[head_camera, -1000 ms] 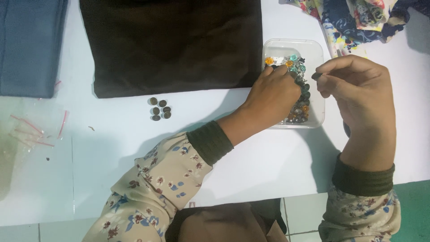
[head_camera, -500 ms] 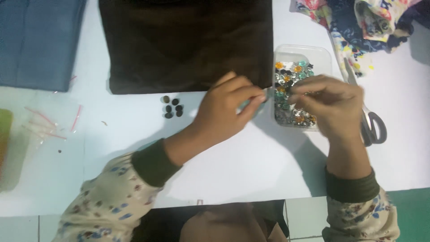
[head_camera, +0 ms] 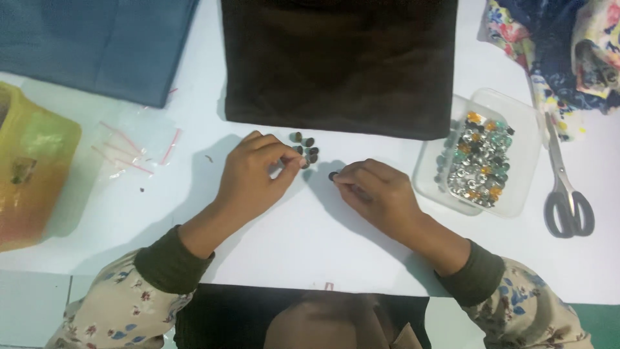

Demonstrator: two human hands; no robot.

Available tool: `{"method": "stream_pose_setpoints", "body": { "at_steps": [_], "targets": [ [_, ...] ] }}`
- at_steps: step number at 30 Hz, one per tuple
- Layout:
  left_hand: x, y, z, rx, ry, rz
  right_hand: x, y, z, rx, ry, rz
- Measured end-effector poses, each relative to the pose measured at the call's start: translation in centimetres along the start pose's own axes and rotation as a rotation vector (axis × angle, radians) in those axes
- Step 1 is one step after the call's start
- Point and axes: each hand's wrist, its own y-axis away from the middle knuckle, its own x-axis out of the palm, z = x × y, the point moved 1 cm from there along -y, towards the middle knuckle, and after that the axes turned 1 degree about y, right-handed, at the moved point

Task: Sorting and packaging small decorative beads and buttons into plastic bags

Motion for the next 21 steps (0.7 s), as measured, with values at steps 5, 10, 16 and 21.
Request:
{"method": "stream_pose_setpoints", "body": {
  "at_steps": [5,10,16,21],
  "targets": [
    [1.1,0.8,0.5,-0.039,-0.002,0.019,2.3,-0.9,-0.2,-0.067,0.096,0.059],
    [0.6,0.8,0.5,-0.124,-0.065,0.108,3.5,-1.2,-1.3,-0.148,0.164,0.034],
    [-0.1,0.6,0.5,-0.145,-0.112,0.158,4.0,-1.2,-1.2,-0.228,0.256,0.02],
    [-1.4,0.3,-0.6,-0.198,-0.129,0.149,3.4,-1.5,-0.1,-0.216,0.193,-0.042]
  ]
}}
